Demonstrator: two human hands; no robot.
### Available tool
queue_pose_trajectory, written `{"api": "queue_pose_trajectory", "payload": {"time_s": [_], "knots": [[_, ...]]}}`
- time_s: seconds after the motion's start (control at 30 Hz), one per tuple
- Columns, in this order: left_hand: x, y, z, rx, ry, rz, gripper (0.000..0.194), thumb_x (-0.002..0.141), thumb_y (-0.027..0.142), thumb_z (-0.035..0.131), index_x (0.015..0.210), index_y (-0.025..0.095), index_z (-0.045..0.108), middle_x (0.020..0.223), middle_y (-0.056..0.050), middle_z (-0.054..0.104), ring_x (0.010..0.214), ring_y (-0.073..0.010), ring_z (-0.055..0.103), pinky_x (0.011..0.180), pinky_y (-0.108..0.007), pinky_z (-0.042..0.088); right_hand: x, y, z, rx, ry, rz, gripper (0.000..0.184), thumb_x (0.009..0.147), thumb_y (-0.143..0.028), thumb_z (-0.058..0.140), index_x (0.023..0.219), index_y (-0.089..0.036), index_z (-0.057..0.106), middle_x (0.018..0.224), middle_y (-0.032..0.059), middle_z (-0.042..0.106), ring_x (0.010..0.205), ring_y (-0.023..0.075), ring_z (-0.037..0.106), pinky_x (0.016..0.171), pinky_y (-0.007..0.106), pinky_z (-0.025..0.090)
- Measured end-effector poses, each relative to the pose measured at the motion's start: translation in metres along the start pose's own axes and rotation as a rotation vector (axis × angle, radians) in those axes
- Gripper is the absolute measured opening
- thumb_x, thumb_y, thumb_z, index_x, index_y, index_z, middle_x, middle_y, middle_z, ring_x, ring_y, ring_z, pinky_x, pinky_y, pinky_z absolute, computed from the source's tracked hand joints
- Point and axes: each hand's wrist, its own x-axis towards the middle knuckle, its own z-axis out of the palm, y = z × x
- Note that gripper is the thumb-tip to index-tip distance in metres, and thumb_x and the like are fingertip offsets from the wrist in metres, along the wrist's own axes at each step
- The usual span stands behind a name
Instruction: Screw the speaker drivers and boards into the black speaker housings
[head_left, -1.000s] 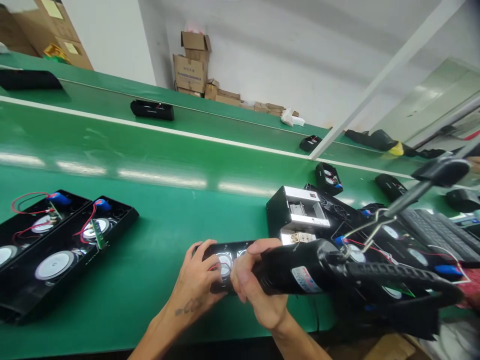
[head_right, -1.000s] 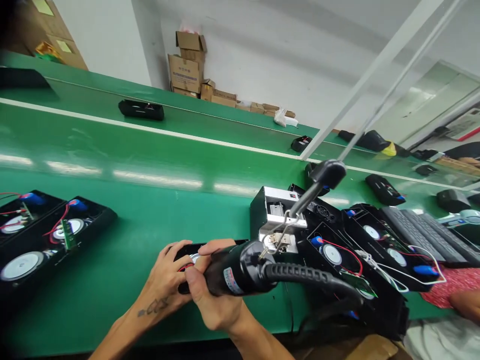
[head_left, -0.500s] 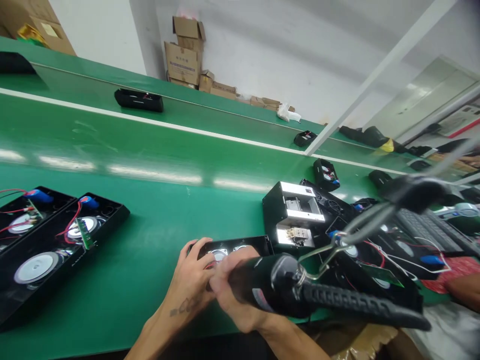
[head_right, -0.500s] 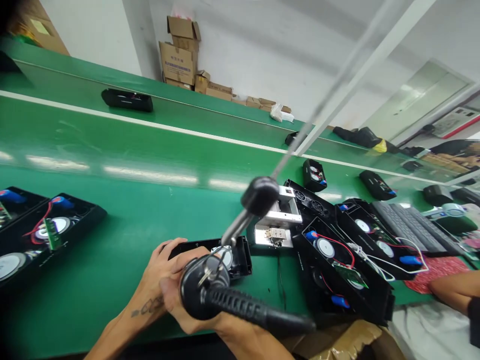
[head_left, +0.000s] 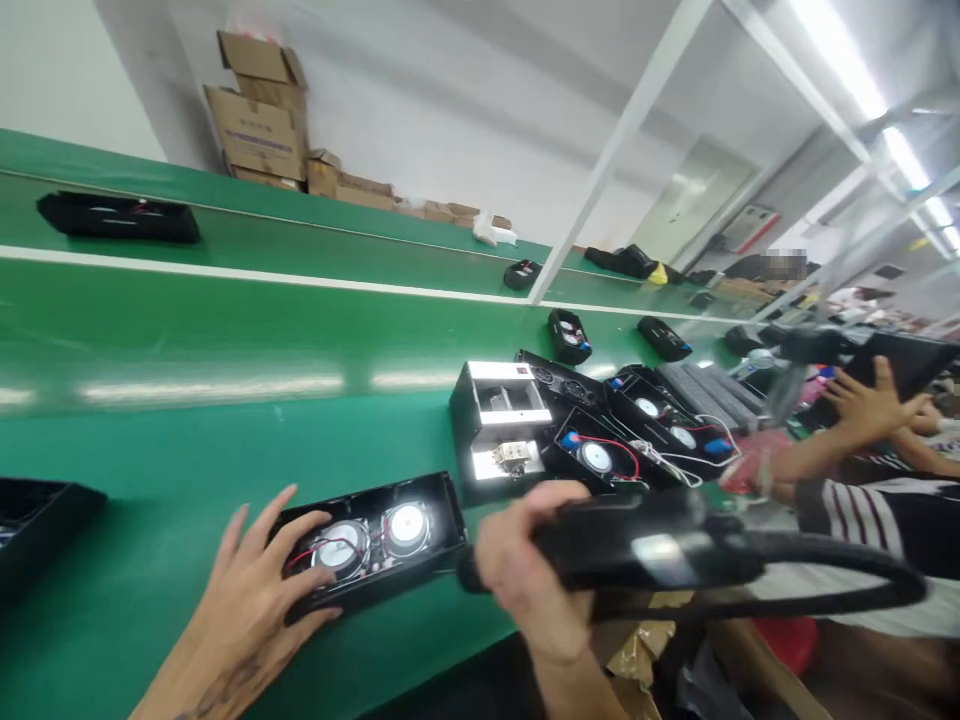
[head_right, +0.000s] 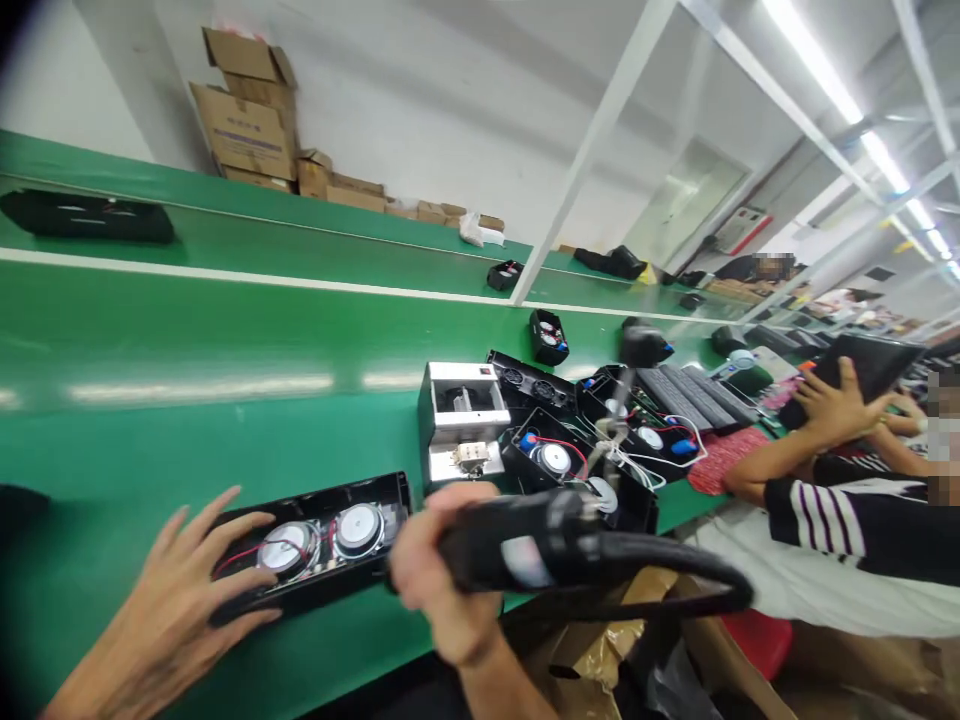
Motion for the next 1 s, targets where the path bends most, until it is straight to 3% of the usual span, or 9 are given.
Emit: {"api": "queue_pose_trajectory", "payload": {"time_s": [0.1, 0.2, 0.3, 0.4, 0.47, 0.63, 0.7, 0.87, 1.0], "knots": [[0.016, 0.051, 0.005, -0.067, 0.128, -0.005, 0.020, 0.091, 0.029, 0.071, 0.111, 0.031, 0.075, 0.128, -0.007, 0.068, 0.136, -0.0358, 0.058, 0.118, -0.059, 0.048, -0.002, -0.006, -0.061, -0.063, 0.269, -0.020, 0.025, 0.099, -0.030, 0.069, 0.118, -0.030, 0.053, 0.061, -0.0115, 0.050, 0.045, 0.0095, 0.044, 0.047, 0.025, 0.041], [0.044, 0.122, 0.048, -0.376, 0.034, 0.131, 0.024, 0.097, 0.015, 0.053, 0.104, 0.028, 0.072, 0.109, -0.003, 0.073, 0.098, -0.0185, 0.072, 0.085, -0.028, 0.062, -0.004, 0.001, -0.100, -0.206, 0.354, 0.037, 0.027, 0.095, -0.027, 0.077, 0.113, -0.025, 0.058, 0.060, -0.0107, 0.053, 0.045, 0.0084, 0.047, 0.048, 0.025, 0.040], [0.075, 0.167, 0.108, -0.577, -0.246, -0.092, 0.026, 0.097, 0.012, 0.050, 0.101, 0.024, 0.073, 0.116, -0.007, 0.072, 0.093, -0.0198, 0.073, 0.079, -0.031, 0.062, -0.009, 0.012, -0.114, -0.200, 0.351, 0.056, 0.028, 0.096, -0.029, 0.076, 0.116, -0.024, 0.057, 0.060, -0.0111, 0.052, 0.045, 0.0085, 0.046, 0.048, 0.025, 0.039], [0.095, 0.176, 0.153, -0.634, -0.350, -0.225, 0.019, 0.091, 0.011, 0.059, 0.089, 0.020, 0.075, 0.108, -0.010, 0.072, 0.095, -0.0253, 0.070, 0.083, -0.039, 0.061, -0.013, 0.015, -0.115, -0.179, 0.307, 0.066, 0.028, 0.097, -0.031, 0.075, 0.118, -0.024, 0.057, 0.060, -0.0107, 0.052, 0.045, 0.0092, 0.046, 0.047, 0.025, 0.039], [0.099, 0.173, 0.164, -0.676, -0.362, -0.260, 0.018, 0.089, 0.012, 0.063, 0.078, 0.020, 0.073, 0.097, -0.010, 0.072, 0.092, -0.0262, 0.069, 0.084, -0.041, 0.059, -0.015, 0.013, -0.114, -0.164, 0.279, 0.073, 0.029, 0.095, -0.031, 0.076, 0.117, -0.025, 0.058, 0.060, -0.0103, 0.053, 0.044, 0.0101, 0.046, 0.047, 0.026, 0.040], [0.084, 0.174, 0.137, -0.858, -0.351, -0.402, 0.020, 0.096, 0.028, 0.063, 0.080, 0.022, 0.075, 0.101, -0.008, 0.078, 0.097, -0.0242, 0.072, 0.091, -0.037, 0.058, -0.013, -0.004, -0.105, 0.005, 0.282, 0.034, 0.024, 0.096, -0.026, 0.073, 0.116, -0.027, 0.060, 0.061, -0.0091, 0.052, 0.044, 0.0106, 0.046, 0.047, 0.026, 0.040], [0.073, 0.180, 0.117, -1.002, -0.345, -0.536, 0.030, 0.100, 0.043, 0.061, 0.087, 0.022, 0.077, 0.092, -0.008, 0.079, 0.085, -0.0214, 0.074, 0.080, -0.031, 0.059, -0.011, -0.013, -0.096, 0.113, 0.301, -0.020, 0.020, 0.097, -0.022, 0.068, 0.115, -0.028, 0.063, 0.061, -0.0089, 0.050, 0.044, 0.0097, 0.044, 0.046, 0.024, 0.039], [0.055, 0.186, 0.078, -1.577, -0.088, -1.270, 0.055, 0.062, 0.065, 0.094, 0.076, 0.014, 0.079, 0.066, -0.008, 0.074, 0.060, -0.0152, 0.065, 0.060, -0.025, 0.052, -0.003, -0.027, -0.064, 0.353, 0.276, -0.137, 0.024, 0.097, -0.019, 0.058, 0.117, -0.030, 0.066, 0.057, -0.0103, 0.037, 0.039, 0.0083, 0.029, 0.043, 0.022, 0.035], [0.053, 0.178, 0.064, -1.669, 0.020, -1.358, 0.052, 0.056, 0.056, 0.100, 0.075, 0.013, 0.077, 0.064, -0.005, 0.071, 0.057, -0.0135, 0.062, 0.056, -0.024, 0.051, -0.002, -0.024, -0.048, 0.466, 0.265, -0.109, 0.027, 0.098, -0.017, 0.055, 0.118, -0.033, 0.066, 0.058, -0.0097, 0.035, 0.040, 0.0091, 0.026, 0.044, 0.022, 0.036]]}}
